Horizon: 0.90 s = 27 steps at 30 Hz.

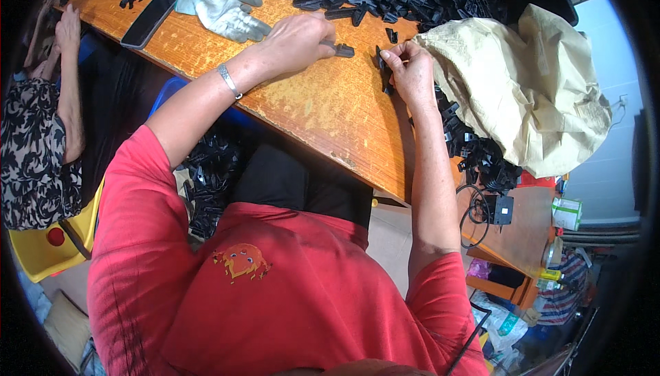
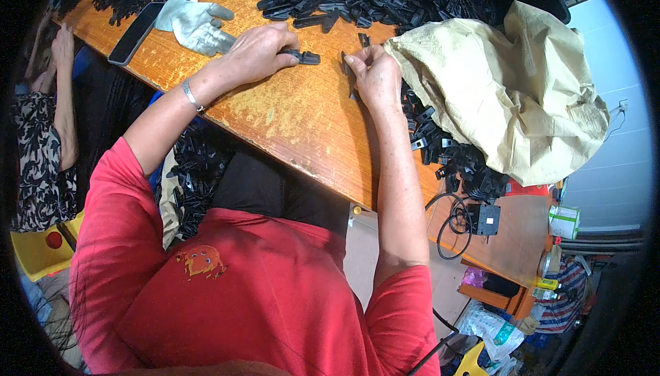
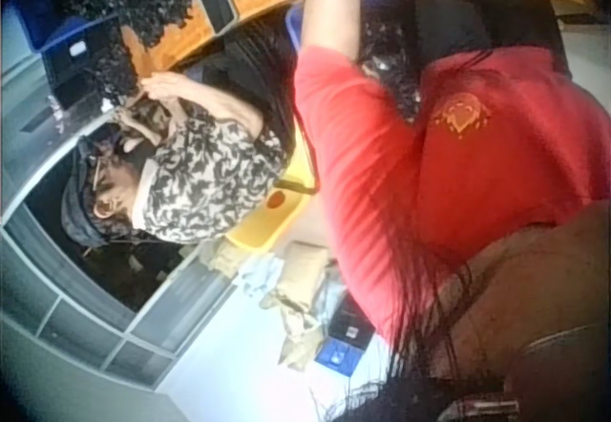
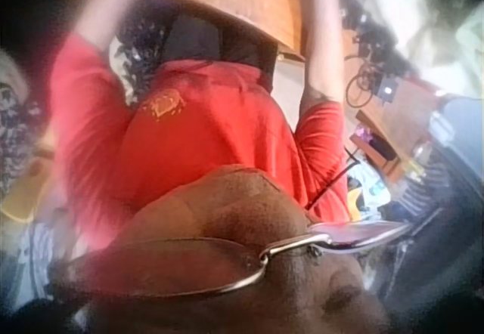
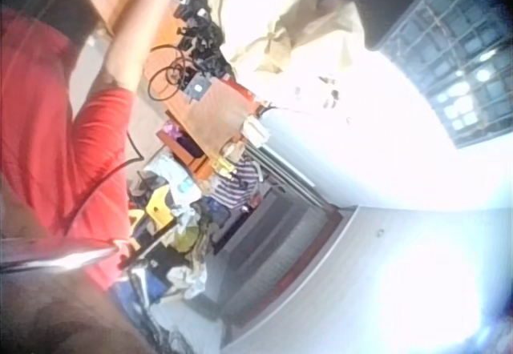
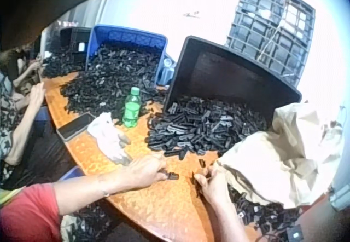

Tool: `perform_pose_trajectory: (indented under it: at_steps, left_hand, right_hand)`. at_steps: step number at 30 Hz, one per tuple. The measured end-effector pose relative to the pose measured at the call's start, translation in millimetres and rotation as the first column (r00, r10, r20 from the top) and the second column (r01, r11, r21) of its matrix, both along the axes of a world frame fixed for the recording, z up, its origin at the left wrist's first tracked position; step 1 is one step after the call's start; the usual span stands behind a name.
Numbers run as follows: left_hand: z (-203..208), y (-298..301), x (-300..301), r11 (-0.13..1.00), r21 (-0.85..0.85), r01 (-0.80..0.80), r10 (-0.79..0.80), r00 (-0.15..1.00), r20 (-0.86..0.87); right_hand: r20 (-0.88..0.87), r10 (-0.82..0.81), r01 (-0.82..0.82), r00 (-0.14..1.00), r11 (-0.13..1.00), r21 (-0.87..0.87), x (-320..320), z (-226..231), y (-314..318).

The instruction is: The person assembles plastic components by fitting and snapping small plastic pieces together by hand.

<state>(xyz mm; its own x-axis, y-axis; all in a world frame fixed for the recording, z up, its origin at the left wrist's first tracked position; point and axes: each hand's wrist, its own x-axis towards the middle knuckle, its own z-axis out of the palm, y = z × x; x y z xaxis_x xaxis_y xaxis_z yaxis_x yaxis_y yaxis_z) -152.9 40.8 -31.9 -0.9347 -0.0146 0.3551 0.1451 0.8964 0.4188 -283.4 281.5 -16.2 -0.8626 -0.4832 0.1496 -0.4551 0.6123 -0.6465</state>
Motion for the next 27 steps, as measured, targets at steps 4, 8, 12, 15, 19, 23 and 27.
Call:
perform_pose_trajectory:
  at_steps: [4, 8, 12, 15, 19, 23, 27]
  left_hand:
    - [7, 4, 11, 1.0, -0.003, 0.031, -0.031, 0.999, 0.021]
    - [11, 9, 13, 0.999, -0.028, 0.037, -0.036, 0.999, 0.003]
    - [11, 11, 17, 0.999, -0.039, -0.031, 0.029, 0.999, -0.042]
    - [17, 17, 15, 0.999, -0.039, -0.038, 0.033, 0.994, -0.108]
    - [16, 26, 13, 1.0, -0.027, -0.009, 0.003, 0.976, -0.217]
    - [21, 40, 8, 0.997, 0.07, 0.045, -0.027, 0.97, -0.242]
    - [17, 55, -4, 0.977, 0.165, 0.133, -0.082, 0.955, -0.286]
  right_hand:
    - [-0.101, -0.012, 0.014, 0.995, 1.0, 0.01, 8, 6, 7]
    - [-0.327, 0.019, -0.014, 0.945, 1.0, 0.017, -4, -6, 21]
    - [-0.444, 0.075, -0.013, 0.893, 0.99, 0.141, 11, 10, 15]
    - [-0.6, 0.073, -0.008, 0.796, 0.994, 0.11, 12, 10, 19]
    - [-0.639, 0.024, 0.033, 0.769, 0.996, 0.078, 12, 6, 23]
    - [-0.656, 0.002, 0.016, 0.755, 1.0, 0.021, 13, 3, 26]
    - [-0.651, -0.018, 0.001, 0.759, 1.0, -0.026, 19, 3, 25]
